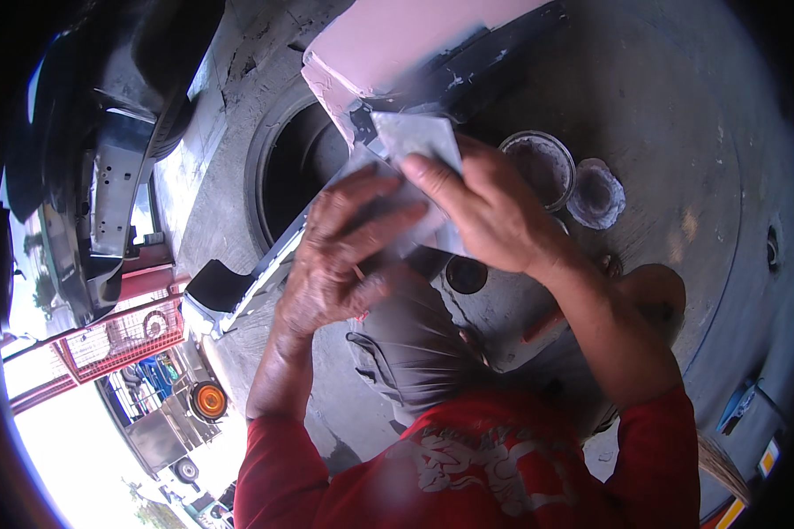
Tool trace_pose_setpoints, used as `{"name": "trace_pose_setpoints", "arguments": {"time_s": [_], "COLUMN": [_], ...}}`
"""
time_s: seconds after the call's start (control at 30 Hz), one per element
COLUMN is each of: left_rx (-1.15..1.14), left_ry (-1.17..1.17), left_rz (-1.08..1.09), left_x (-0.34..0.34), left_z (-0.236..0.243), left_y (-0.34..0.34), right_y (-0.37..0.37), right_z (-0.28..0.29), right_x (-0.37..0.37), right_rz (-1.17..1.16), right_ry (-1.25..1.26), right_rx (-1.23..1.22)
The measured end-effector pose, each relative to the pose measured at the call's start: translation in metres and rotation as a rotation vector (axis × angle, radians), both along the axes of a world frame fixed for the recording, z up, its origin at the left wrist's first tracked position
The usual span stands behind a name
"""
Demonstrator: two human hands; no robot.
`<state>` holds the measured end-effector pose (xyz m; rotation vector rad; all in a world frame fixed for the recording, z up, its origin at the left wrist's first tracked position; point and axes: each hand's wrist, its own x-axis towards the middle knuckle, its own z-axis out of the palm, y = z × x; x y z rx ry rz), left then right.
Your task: The person scoops pink body filler from a can with a putty knife and spreads it onto a detached car bumper resting on a tire. They repeatedly smooth and level the filler across the bumper surface.
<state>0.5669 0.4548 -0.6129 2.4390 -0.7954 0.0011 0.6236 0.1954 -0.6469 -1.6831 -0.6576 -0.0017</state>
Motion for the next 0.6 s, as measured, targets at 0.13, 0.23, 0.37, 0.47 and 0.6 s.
{"name": "trace_pose_setpoints", "arguments": {"time_s": [0.13,0.23,0.37,0.47,0.6], "left_rx": [0.229,-0.091,-0.604,-0.411,0.519], "left_ry": [-0.055,-0.062,0.046,-0.035,-0.301], "left_rz": [-0.04,0.036,-0.18,-0.114,0.055], "left_x": [-0.009,-0.009,-0.006,0.01,0.041], "left_z": [0.013,0.033,0.035,0.014,-0.003], "left_y": [0.011,0.021,0.006,0.009,0.065], "right_y": [-0.019,-0.024,0.01,0.012,-0.019], "right_z": [-0.002,-0.003,-0.009,-0.008,-0.001], "right_x": [0.02,0.023,0.007,0.005,0.016], "right_rz": [-0.091,-0.124,0.103,0.329,0.132], "right_ry": [0.643,0.587,1.051,1.135,0.983], "right_rx": [0.764,0.693,0.85,1.062,0.946]}}
